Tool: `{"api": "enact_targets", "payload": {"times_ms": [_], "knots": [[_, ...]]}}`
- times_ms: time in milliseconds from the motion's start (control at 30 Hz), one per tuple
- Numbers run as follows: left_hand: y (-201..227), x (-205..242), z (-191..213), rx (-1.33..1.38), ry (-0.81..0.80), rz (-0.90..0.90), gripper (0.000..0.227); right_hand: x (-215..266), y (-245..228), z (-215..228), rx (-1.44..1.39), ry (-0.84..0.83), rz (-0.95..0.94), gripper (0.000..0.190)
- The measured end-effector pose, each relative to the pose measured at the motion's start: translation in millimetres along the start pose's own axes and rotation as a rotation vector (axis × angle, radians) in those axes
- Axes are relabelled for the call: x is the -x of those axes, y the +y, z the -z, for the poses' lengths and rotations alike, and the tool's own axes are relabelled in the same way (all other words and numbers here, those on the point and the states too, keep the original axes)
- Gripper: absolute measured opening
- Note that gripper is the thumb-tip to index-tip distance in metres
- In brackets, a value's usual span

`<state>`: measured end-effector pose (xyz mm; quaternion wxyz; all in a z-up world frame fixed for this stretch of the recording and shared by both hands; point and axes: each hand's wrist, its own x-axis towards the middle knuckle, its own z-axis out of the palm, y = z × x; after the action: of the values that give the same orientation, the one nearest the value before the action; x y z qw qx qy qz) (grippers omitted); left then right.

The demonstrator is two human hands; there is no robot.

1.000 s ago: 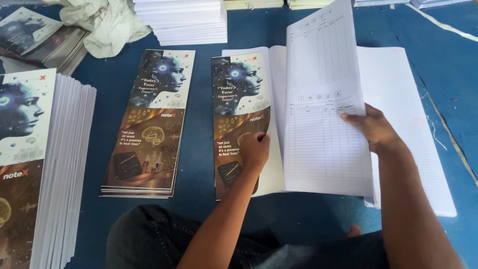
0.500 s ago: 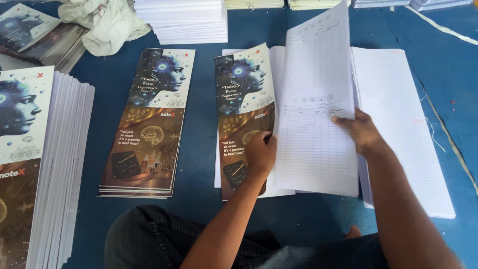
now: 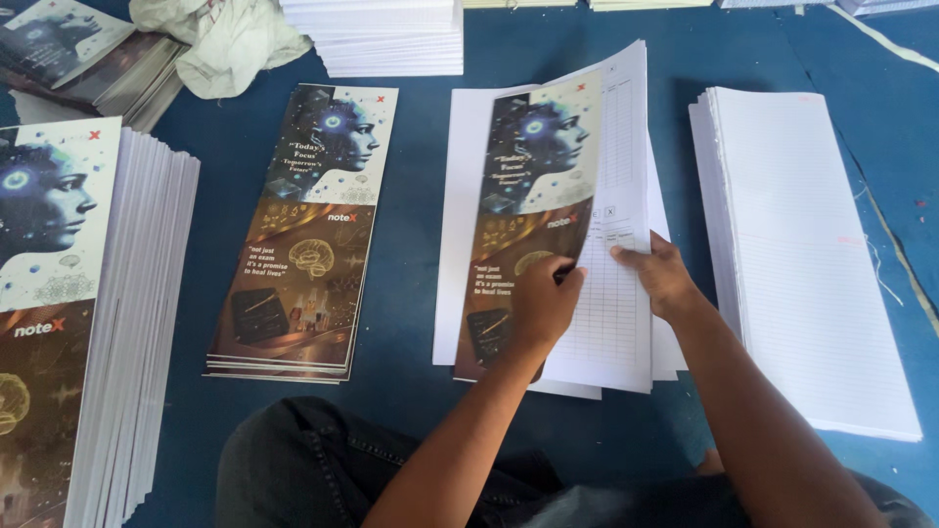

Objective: The person assembles notebooks by placing printed covers over stacks of blank pages, folding the covers around the pages, and stacking the completed notebooks. The person repeats this process multiple times, handling covers and page stacks by hand.

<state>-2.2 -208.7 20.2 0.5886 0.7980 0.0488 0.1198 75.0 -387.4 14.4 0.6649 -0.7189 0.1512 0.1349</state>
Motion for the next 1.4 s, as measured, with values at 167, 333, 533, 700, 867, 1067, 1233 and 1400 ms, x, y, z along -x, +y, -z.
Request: {"api": "enact_targets", "payload": {"times_ms": [167, 333, 533, 700, 867, 1067, 1233, 1400], "knots": [[8, 0, -5, 0.078, -0.076, 0.008, 0.027, -16, 18, 5, -0.068, -0.042, 0.010, 0.040], [11, -2, -17, 0.105, -0.078, -0.046, 0.029, -27, 34, 6, -0.087, -0.080, 0.034, 0.042], [-2, -9, -15, 0.131, -0.172, 0.061, 0.046, -27, 37, 9, -0.126, -0.112, 0.019, 0.041], [-46, -30, 15, -0.051, 0.023, 0.109, 0.043, -24, 39, 10, -0.165, -0.118, -0.023, 0.039], [-94, -63, 54, -0.058, 0.140, 0.265, 0.053, -24, 34, 8, -0.171, -0.158, 0.045, 0.037], [-94, -75, 61, 0.550, -0.036, 0.582, 0.055, -16, 22, 5, -0.168, -0.168, 0.049, 0.038], [-86, -71, 59, 0.765, -0.041, 0.564, 0.053, -13, 18, 3, -0.138, -0.179, 0.086, 0.039], [-91, -73, 61, 0.811, -0.041, 0.529, 0.053, -8, 12, 0, -0.150, -0.192, 0.057, 0.042]]}}
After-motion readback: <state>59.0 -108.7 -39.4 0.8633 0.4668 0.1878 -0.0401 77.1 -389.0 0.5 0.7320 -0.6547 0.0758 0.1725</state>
